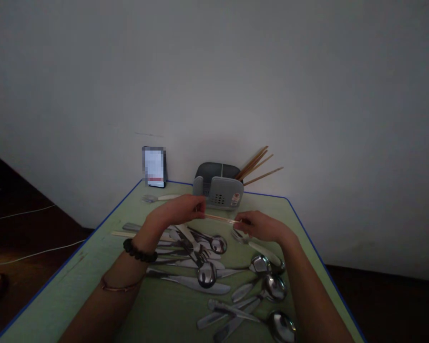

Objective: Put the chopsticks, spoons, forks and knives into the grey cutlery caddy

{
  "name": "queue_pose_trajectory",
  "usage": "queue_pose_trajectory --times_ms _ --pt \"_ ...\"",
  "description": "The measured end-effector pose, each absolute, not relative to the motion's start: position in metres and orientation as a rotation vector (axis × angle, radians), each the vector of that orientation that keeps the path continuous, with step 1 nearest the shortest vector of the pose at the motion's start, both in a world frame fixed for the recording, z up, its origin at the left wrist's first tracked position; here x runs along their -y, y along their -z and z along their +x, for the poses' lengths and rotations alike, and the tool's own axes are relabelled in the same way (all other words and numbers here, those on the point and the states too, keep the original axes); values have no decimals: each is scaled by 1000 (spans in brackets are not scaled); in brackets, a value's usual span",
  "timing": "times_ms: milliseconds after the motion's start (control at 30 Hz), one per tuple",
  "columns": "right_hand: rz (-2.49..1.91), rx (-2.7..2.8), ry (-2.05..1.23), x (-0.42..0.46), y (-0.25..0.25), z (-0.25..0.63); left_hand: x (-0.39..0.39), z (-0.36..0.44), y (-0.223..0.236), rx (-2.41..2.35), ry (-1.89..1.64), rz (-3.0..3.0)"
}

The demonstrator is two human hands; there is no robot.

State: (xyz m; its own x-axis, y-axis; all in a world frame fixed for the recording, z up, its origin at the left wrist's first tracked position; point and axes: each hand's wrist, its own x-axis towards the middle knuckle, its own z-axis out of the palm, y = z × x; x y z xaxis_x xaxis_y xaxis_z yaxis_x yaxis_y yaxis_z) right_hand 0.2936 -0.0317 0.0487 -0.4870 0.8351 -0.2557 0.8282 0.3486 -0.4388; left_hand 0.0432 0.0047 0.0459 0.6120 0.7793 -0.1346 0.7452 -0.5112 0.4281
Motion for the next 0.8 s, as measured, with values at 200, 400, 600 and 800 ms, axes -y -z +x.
queue_pose_trajectory --times_ms 200,400,600,800 --pt "-1733 2652 -845 36 -46 282 9 -3 -24 -1368 122 2387" --pt "-1853 2704 -738 47 -33 249 6 -29 0 -1317 68 2383" --pt "-1990 2705 -653 46 -19 244 -4 -1 6 -1231 -68 2362" --pt "-2040 2693 -676 38 -29 259 -1 -16 -8 -1364 -21 2386"
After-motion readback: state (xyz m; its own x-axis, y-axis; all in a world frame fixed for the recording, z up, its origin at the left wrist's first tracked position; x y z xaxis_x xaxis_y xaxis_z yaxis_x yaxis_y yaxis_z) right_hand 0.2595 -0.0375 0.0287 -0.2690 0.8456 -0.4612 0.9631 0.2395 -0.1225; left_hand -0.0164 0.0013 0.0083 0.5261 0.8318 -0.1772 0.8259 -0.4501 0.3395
